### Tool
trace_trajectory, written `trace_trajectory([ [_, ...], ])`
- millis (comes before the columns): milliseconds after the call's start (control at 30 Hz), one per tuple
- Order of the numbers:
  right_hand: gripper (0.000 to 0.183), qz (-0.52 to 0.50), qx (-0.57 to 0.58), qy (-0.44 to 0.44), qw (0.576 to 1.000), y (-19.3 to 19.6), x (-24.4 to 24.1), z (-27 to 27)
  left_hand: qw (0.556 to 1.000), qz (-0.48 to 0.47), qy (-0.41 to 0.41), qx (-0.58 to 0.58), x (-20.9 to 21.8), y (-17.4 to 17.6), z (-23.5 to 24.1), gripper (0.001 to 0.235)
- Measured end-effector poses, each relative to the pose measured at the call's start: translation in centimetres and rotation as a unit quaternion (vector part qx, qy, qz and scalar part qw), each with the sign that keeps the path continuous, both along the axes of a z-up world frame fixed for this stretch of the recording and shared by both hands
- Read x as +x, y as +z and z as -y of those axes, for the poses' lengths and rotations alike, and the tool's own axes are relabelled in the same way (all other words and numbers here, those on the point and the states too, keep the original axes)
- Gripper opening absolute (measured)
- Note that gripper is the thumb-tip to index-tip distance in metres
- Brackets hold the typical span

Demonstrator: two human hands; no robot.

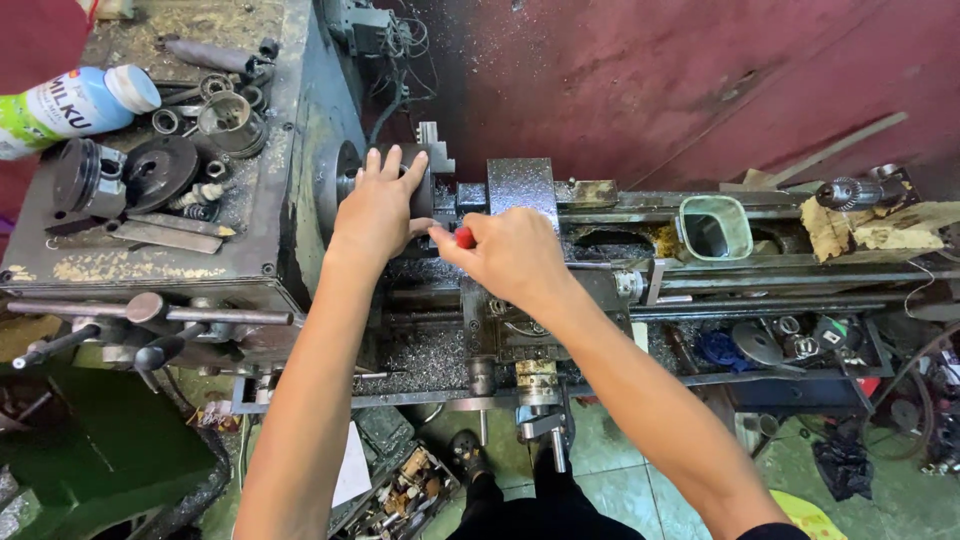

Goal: Cleaning metal shavings from a lathe using a brush

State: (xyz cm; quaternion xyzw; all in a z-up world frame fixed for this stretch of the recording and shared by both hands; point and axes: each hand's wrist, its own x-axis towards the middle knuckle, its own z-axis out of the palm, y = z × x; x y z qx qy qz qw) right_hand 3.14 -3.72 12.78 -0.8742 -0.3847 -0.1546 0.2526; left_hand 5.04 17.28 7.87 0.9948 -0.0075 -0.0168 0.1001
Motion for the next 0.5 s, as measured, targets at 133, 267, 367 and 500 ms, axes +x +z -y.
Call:
trace_trajectory([
  [133,0.058,0.010,0.006,-0.007,1.000,0.2,-0.3,0.5,1.000,-0.009,-0.001,-0.001,0.2,-0.3,-0.2,0.098],
  [267,0.063,-0.060,0.063,-0.023,0.996,0.6,0.2,2.0,1.000,-0.005,0.002,-0.010,0.0,0.3,0.0,0.099],
  [367,0.060,-0.051,0.119,-0.062,0.990,0.7,0.8,3.1,1.000,-0.004,0.007,-0.021,-0.3,0.1,0.2,0.099],
  [500,0.062,-0.004,0.057,-0.052,0.997,-1.2,1.9,3.1,0.999,-0.004,0.013,-0.028,-0.4,0.5,0.4,0.098],
])
